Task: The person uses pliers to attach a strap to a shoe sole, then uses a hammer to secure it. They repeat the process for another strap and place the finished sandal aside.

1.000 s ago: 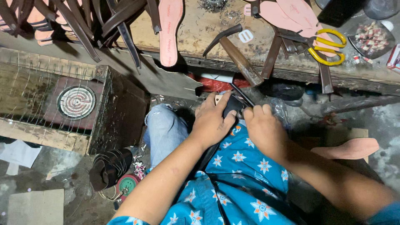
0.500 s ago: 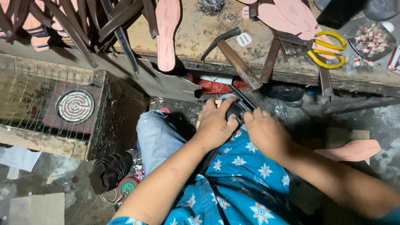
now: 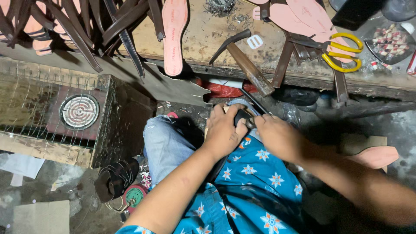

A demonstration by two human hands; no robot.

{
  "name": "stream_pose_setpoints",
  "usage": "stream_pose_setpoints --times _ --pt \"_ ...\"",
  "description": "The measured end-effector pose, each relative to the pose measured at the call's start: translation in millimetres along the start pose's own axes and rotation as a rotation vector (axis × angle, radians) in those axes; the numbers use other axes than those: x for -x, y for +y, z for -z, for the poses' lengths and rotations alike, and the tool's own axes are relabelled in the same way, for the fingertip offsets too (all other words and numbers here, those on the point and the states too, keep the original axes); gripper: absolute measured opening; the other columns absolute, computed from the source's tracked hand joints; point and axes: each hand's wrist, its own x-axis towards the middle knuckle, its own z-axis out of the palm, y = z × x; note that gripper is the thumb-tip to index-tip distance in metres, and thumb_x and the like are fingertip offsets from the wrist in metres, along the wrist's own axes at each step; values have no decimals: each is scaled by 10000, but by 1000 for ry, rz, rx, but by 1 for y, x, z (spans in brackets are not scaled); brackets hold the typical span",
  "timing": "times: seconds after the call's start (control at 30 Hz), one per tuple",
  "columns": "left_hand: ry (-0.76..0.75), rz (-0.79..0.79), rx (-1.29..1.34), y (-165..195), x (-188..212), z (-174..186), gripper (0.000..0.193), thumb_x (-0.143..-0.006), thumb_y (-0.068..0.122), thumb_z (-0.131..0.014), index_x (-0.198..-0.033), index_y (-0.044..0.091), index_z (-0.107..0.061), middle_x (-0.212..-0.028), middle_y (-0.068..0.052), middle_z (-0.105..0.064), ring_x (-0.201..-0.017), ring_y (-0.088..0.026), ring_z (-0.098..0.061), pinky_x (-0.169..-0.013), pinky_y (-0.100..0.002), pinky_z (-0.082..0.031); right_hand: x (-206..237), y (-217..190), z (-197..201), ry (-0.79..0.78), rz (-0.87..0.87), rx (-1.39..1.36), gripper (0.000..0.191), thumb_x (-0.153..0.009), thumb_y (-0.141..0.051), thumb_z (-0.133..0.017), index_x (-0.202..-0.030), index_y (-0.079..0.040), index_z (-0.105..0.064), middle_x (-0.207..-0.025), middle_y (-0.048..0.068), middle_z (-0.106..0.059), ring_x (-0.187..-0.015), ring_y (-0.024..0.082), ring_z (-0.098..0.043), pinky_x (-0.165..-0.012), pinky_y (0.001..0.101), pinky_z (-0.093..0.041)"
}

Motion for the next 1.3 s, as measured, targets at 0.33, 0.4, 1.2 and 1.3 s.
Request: stream_pose_setpoints --times 0.33,0.4,1.2,1.3 --pt "-95 28 -15 1 -5 7 479 -851 333 -643 -1308 188 -630 -1149 -221 -537 -1093 -440 -530 -942 -534 -434 10 -17 -18 -139 -133 301 91 -932 -92 -505 -916 -26 -565 -849 178 -647 -793 338 -695 -664 424 -564" --pt "-97 25 -62 4 -4 9 489 -852 322 -628 -1319 177 -631 -1154 -224 -535 -1065 -441 -527 -920 -542 -433 6 -6 -19 -87 -103 175 105 -940 -110 -515 -923 -25 -575 -855 180 -655 -820 357 -692 -726 446 -562" --pt "11 -154 -62 23 33 42 410 -840 257 -631 -1234 148 -663 -1102 -212 -527 -981 -424 -507 -864 -525 -434 -9 -14 52 -561 -104 -350 277 -885 -278 -679 -1022 -55 -591 -880 226 -676 -884 439 -678 -755 520 -520" --pt "38 -193 -31 36 50 57 420 -827 239 -637 -1233 136 -656 -1131 -206 -524 -1013 -417 -490 -900 -509 -428 7 -35 59 -406 -28 -263 233 -843 -215 -640 -1004 -53 -595 -835 204 -676 -826 431 -681 -690 521 -526"
